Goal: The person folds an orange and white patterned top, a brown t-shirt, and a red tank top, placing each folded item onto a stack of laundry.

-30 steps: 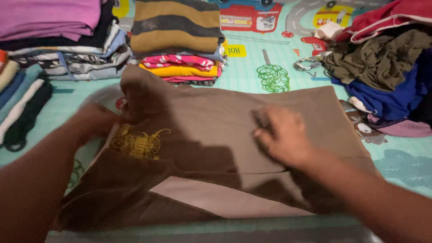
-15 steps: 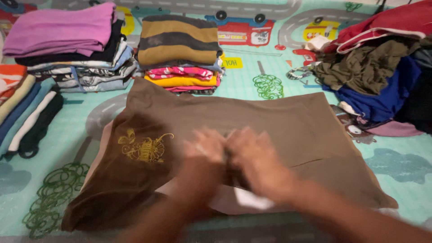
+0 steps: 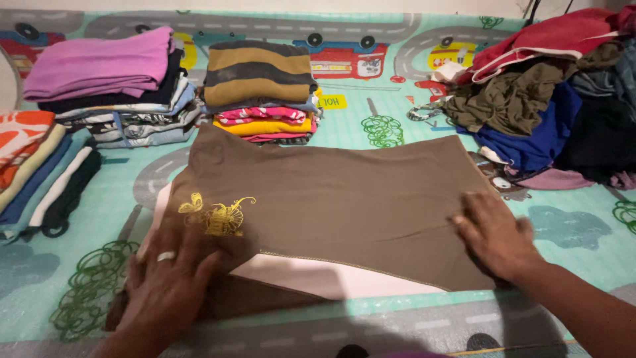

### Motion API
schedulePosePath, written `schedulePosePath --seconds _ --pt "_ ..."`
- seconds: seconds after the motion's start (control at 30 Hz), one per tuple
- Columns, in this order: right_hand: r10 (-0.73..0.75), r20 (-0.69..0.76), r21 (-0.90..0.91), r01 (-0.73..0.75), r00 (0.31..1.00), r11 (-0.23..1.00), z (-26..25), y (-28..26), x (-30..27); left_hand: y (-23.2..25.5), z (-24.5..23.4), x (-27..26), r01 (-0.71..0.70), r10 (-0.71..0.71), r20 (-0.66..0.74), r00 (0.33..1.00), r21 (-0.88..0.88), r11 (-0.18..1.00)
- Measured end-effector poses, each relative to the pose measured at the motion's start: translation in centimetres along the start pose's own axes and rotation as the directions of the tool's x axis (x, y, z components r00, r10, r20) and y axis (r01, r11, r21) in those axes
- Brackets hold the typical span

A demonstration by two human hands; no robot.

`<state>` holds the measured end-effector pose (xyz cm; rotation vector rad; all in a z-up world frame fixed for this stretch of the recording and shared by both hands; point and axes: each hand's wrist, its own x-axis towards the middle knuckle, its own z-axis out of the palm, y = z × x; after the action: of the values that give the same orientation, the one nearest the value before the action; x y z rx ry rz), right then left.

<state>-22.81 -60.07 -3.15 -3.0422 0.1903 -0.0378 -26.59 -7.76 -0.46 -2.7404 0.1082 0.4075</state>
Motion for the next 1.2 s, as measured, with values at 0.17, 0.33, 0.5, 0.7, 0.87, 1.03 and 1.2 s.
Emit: schedulePosePath --seconds 0.17,0.33,0.5,0.7,0.87,1.03,1.2 --pt "0.282 -0.221 0.241 -0.227 0.934 0.943 1.5 2.2 -0.3 -1.3 2.8 -0.4 0.093 -0.449 -0.327 0.831 -0.715 0.692" --pt "0.195 -0.377 0.206 -0.123 0.905 0.971 2.4 3.0 -0.6 -2.6 3.5 0.5 0.153 -0.475 -0.297 0.828 -0.695 0.703" --pt "0.286 -0.278 0.196 -0.237 0.917 0.952 -0.5 1.9 -2.2 -4.5 2.9 1.1 0.207 -0.310 -0.050 0.950 -0.641 0.739" --pt "-0.204 -0.436 0.018 0.235 0.877 0.972 -2.1 -3.4 -0.6 -0.9 0.0 4.1 -0.136 0.066 -0.435 0.898 -0.131 0.982" --pt "-0.558 -0.264 0.148 0.605 0.786 0.782 1.4 -11.8 2.1 7.8 -1.2 9.4 -0.451 0.072 -0.769 0.635 -0.293 0.843" --pt "-0.533 -0.004 -0.210 0.520 0.846 0.828 3.7 -9.3 4.9 3.0 1.1 11.7 -0.220 0.177 -0.437 0.882 -0.048 0.974" --pt "-0.301 -0.167 -0.047 0.297 0.939 0.954 1.4 -3.5 8.7 -3.8 2.1 12.1 0.095 -0.262 -0.412 0.873 -0.383 0.919"
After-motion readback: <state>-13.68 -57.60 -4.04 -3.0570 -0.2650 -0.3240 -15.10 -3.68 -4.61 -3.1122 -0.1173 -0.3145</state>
